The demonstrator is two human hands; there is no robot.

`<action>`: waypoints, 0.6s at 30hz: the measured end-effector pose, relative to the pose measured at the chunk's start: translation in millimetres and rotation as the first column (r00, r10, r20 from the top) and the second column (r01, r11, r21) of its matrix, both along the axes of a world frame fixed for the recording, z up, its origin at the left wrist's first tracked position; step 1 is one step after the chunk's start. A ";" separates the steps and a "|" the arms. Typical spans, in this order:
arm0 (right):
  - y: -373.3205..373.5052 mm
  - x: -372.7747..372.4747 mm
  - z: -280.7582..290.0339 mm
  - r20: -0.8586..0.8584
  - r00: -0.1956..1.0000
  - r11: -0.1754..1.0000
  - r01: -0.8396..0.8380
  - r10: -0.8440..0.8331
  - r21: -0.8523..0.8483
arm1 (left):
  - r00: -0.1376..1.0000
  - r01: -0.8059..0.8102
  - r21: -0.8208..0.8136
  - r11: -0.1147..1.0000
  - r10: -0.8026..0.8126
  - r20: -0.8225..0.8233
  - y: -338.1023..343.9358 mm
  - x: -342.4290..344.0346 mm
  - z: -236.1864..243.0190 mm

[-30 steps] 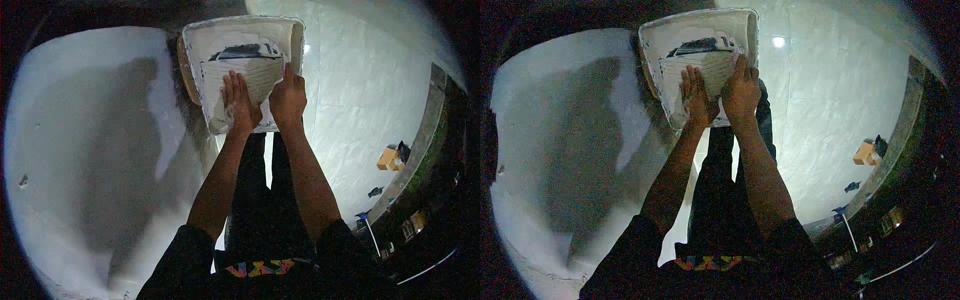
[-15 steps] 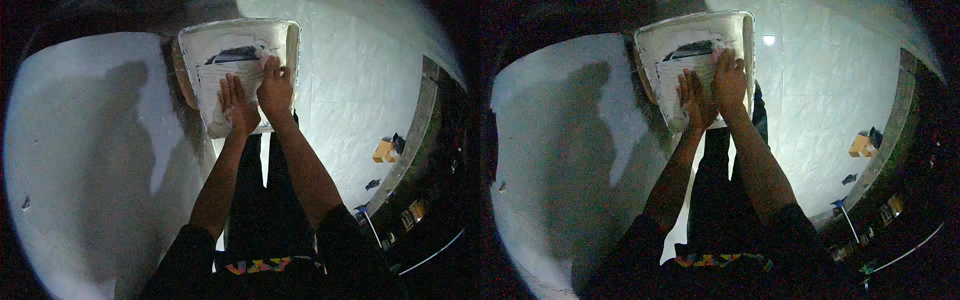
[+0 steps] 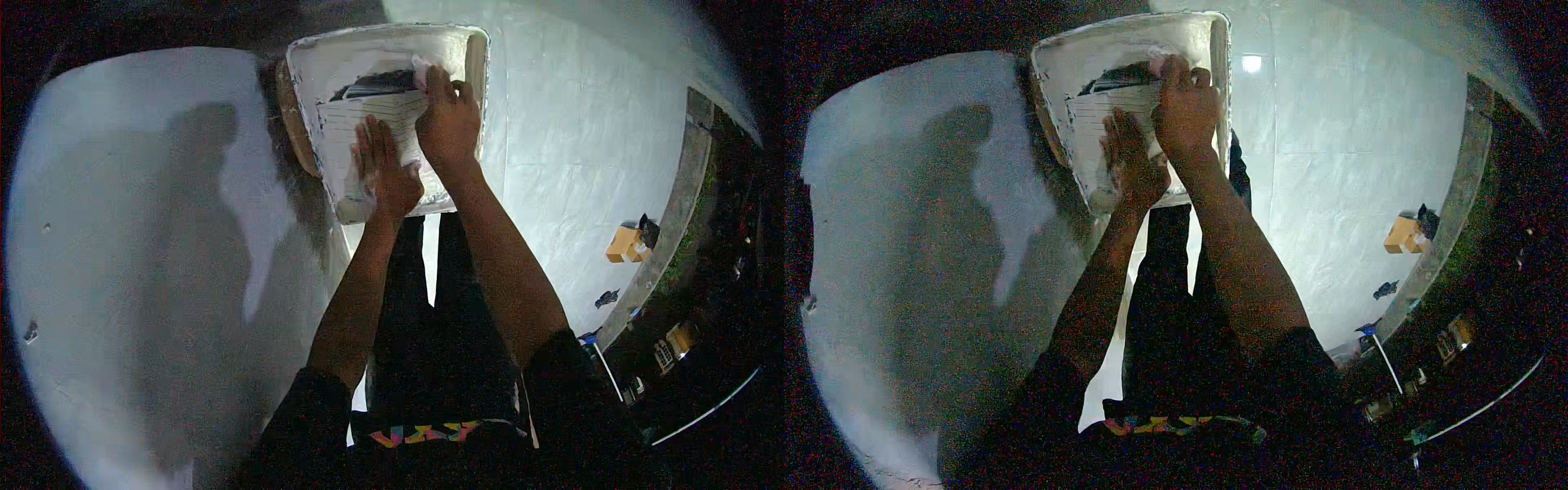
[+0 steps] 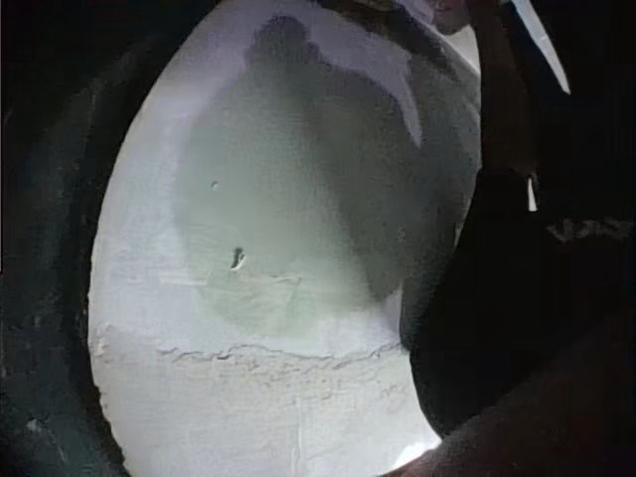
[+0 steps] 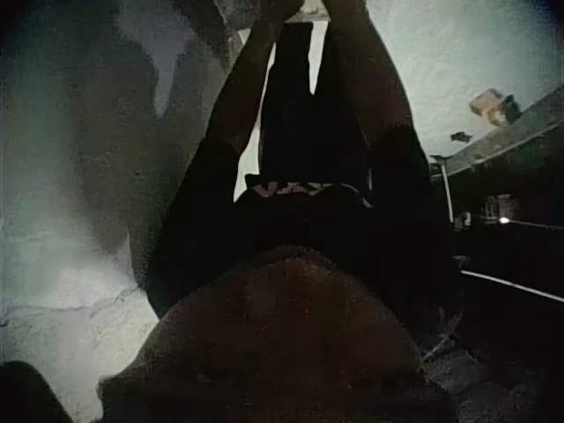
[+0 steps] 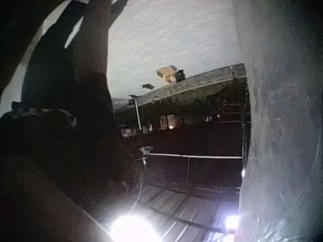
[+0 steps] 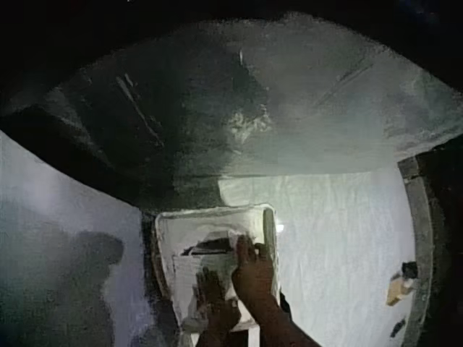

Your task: The person applies plaster to a section of a wall using a scraper.

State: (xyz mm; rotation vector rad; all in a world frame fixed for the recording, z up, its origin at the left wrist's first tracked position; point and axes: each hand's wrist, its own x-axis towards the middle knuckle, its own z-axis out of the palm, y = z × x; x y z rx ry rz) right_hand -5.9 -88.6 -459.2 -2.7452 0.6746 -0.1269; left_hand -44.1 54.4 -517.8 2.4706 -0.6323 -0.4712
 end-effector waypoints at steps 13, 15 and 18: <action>-9.1 -4.0 -5.9 -0.067 0.995 0.998 -0.068 0.068 0.012 | 1.000 -0.022 -0.060 0.998 0.022 -0.016 0.0 -2.6 -3.7; 1.0 -3.8 -13.7 -0.128 0.988 0.995 -0.092 0.086 -0.042 | 1.000 -0.008 -0.033 0.999 0.007 -0.007 1.1 -2.3 -4.2; 26.2 -13.0 -15.6 -0.131 0.983 0.983 -0.145 0.130 -0.111 | 0.998 0.001 0.073 0.997 0.005 -0.070 4.8 0.1 -4.4</action>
